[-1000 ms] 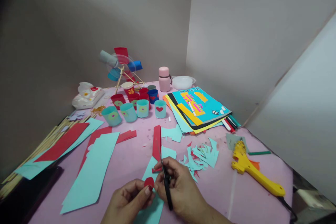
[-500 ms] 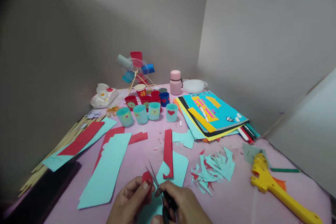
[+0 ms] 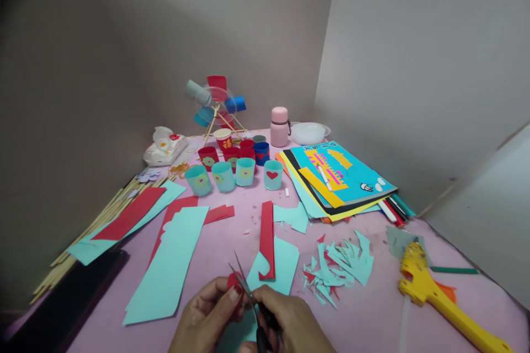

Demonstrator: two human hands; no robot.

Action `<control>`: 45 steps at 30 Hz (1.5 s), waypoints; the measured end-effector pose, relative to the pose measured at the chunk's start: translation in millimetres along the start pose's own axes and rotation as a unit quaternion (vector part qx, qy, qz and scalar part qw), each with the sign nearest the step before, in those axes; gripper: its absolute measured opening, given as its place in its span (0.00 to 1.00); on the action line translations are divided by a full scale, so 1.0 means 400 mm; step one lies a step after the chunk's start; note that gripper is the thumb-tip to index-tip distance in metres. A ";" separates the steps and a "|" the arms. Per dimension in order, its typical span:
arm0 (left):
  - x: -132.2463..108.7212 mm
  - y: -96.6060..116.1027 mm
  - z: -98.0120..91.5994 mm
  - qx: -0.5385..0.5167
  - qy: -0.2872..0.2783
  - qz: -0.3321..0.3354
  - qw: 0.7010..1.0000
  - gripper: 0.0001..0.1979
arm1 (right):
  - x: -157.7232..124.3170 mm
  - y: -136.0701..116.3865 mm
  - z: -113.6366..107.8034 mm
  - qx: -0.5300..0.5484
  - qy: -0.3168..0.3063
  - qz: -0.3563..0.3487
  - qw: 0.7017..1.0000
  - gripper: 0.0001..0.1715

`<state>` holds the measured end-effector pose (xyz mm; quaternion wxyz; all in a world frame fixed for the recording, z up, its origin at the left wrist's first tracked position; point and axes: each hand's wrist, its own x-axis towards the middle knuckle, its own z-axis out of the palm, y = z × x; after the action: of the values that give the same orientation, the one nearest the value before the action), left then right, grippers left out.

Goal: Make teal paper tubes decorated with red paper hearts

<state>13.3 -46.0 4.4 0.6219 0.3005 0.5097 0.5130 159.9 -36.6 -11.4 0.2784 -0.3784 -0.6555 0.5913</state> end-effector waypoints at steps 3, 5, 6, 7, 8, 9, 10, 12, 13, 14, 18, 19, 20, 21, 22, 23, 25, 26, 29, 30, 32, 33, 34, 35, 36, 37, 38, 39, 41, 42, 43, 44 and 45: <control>0.000 0.004 0.003 0.015 0.000 0.011 1.000 0.14 | -0.002 -0.001 -0.003 0.002 0.003 -0.002 1.000 0.27; 0.001 0.005 0.003 0.018 0.000 0.017 1.000 0.13 | -0.002 -0.003 -0.006 0.005 0.002 -0.004 1.000 0.26; 0.001 0.006 0.003 0.017 0.000 0.018 1.000 0.13 | -0.002 -0.004 -0.007 0.007 0.000 -0.003 1.000 0.25; 0.001 0.006 0.003 0.017 -0.001 0.018 1.000 0.13 | -0.002 -0.006 -0.009 0.010 -0.002 -0.002 1.000 0.25; 0.001 0.006 0.003 0.015 -0.003 0.017 1.000 0.13 | -0.003 -0.008 -0.010 0.015 -0.005 -0.001 1.000 0.25; 0.001 0.007 0.003 0.013 -0.003 0.016 1.000 0.12 | -0.003 -0.010 -0.012 0.022 -0.008 0.000 1.000 0.25; 0.000 0.007 0.004 0.014 -0.003 0.016 1.000 0.12 | -0.003 -0.011 -0.014 0.032 -0.010 -0.001 0.999 0.24; -0.001 0.008 0.004 0.018 -0.002 0.014 1.000 0.12 | -0.003 -0.015 -0.016 0.046 -0.013 -0.005 0.999 0.23; -0.001 0.008 0.004 0.020 -0.001 0.014 1.000 0.12 | -0.003 -0.017 -0.016 0.049 -0.012 -0.008 0.999 0.23; -0.001 0.008 0.004 0.023 0.000 0.015 1.000 0.12 | -0.002 -0.018 -0.016 0.052 -0.010 -0.010 0.999 0.22; 0.001 0.006 0.002 0.021 -0.008 0.020 1.000 0.12 | -0.001 -0.020 -0.015 0.055 -0.013 -0.013 0.998 0.22; 0.002 0.004 0.001 0.019 -0.011 0.019 1.000 0.12 | -0.001 -0.019 -0.015 0.046 -0.013 -0.011 0.999 0.23; 0.003 0.003 0.000 0.017 -0.013 0.016 1.000 0.12 | -0.001 -0.017 -0.016 0.032 -0.011 -0.007 0.999 0.23; 0.003 0.003 -0.001 0.016 -0.016 0.015 1.000 0.12 | -0.002 -0.015 -0.017 0.019 -0.008 -0.004 1.000 0.24; 0.004 0.002 -0.003 0.018 -0.018 0.015 1.000 0.12 | -0.002 -0.012 -0.018 0.009 -0.007 0.000 1.000 0.24; 0.004 0.001 -0.004 0.021 -0.021 0.017 0.999 0.12 | -0.003 -0.010 -0.019 0.005 -0.008 0.004 1.000 0.25; 0.005 0.001 -0.005 0.025 -0.025 0.019 0.999 0.12 | -0.004 -0.008 -0.021 0.007 -0.011 0.007 1.000 0.25; 0.006 0.001 -0.005 0.026 -0.026 0.018 0.999 0.13 | -0.004 -0.007 -0.022 0.009 -0.012 0.007 1.000 0.25; 0.007 0.003 -0.004 0.021 -0.028 0.012 0.999 0.13 | -0.005 -0.004 -0.022 0.009 -0.014 0.006 1.000 0.24; 0.008 0.003 -0.004 0.018 -0.029 0.012 0.999 0.13 | -0.005 -0.004 -0.022 0.009 -0.014 0.004 1.000 0.24; 0.008 0.004 -0.003 0.013 -0.031 0.013 0.999 0.13 | -0.005 -0.003 -0.022 0.012 -0.014 0.004 1.000 0.23; 0.008 0.004 -0.003 0.011 -0.032 0.013 0.999 0.13 | -0.006 -0.003 -0.022 0.016 -0.013 0.001 1.000 0.23; 0.008 0.003 -0.003 0.011 -0.032 0.013 0.999 0.13 | -0.006 -0.003 -0.023 0.018 -0.013 -0.003 1.000 0.23; 0.008 0.002 -0.004 0.012 -0.033 0.012 0.999 0.13 | -0.007 -0.003 -0.023 0.020 -0.014 -0.007 1.000 0.22; 0.008 0.001 -0.006 0.015 -0.033 0.011 0.999 0.13 | -0.007 -0.003 -0.023 0.022 -0.014 -0.010 1.000 0.22; 0.008 0.000 -0.007 0.017 -0.031 0.009 0.999 0.13 | -0.008 -0.002 -0.024 0.023 -0.013 -0.011 1.000 0.22; 0.009 -0.002 -0.009 0.022 -0.027 0.009 0.999 0.13 | -0.008 -0.002 -0.025 0.023 -0.013 -0.010 1.000 0.21; 0.010 -0.004 -0.011 0.028 -0.024 0.009 0.999 0.13 | -0.008 -0.001 -0.025 0.024 -0.012 -0.011 1.000 0.21; 0.011 -0.006 -0.014 0.037 -0.021 0.013 0.999 0.13 | -0.008 0.000 -0.026 0.018 -0.011 -0.018 1.000 0.21; 0.013 -0.007 -0.015 0.038 -0.020 0.014 0.999 0.14 | -0.008 0.000 -0.026 0.011 -0.011 -0.022 1.000 0.21; 0.013 -0.007 -0.016 0.038 -0.020 0.014 0.999 0.14 | -0.007 0.000 -0.027 0.001 -0.010 -0.025 1.000 0.21; 0.014 -0.007 -0.016 0.035 -0.018 0.013 0.999 0.14 | -0.007 0.000 -0.027 -0.009 -0.008 -0.024 1.000 0.22; 0.014 -0.007 -0.016 0.031 -0.016 0.011 0.999 0.14 | -0.007 -0.001 -0.027 -0.018 -0.006 -0.021 1.000 0.22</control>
<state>7.9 -42.5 -1.9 0.6148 0.3335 0.5117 0.4990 170.1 -32.7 -9.3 0.2800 -0.3656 -0.6758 0.5755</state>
